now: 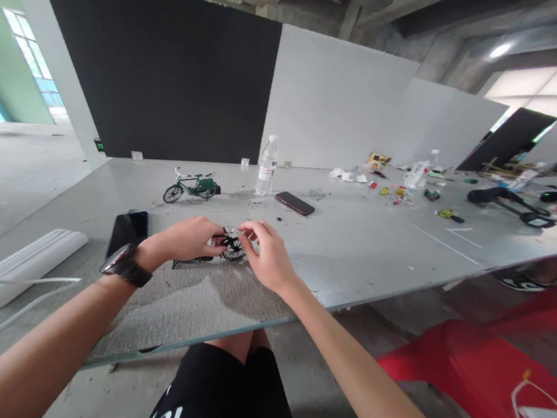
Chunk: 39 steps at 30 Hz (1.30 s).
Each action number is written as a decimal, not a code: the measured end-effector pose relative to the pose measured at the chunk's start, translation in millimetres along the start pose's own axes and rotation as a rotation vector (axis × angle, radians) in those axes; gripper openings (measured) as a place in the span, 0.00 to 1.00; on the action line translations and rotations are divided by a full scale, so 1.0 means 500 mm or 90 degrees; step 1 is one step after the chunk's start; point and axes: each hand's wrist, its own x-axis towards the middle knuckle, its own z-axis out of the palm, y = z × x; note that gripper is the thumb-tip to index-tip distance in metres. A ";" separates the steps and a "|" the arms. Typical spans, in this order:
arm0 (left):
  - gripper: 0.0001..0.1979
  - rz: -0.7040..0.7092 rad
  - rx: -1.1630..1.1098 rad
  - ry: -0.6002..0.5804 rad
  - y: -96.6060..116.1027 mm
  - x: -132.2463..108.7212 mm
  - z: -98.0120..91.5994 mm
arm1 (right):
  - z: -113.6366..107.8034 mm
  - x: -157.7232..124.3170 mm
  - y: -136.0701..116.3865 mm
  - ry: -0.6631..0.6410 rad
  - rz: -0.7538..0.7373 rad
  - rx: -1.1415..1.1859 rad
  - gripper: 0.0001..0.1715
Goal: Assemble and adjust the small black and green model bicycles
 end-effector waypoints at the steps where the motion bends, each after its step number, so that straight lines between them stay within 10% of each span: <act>1: 0.14 -0.001 -0.004 -0.004 0.000 0.000 0.000 | 0.000 -0.009 -0.004 -0.009 0.009 -0.024 0.11; 19: 0.14 0.009 -0.008 -0.015 -0.011 0.000 0.001 | 0.033 -0.030 -0.014 -0.051 0.044 -0.084 0.27; 39: 0.15 -0.051 -0.024 -0.001 0.000 -0.009 -0.005 | 0.033 0.011 0.040 -0.166 0.116 0.245 0.30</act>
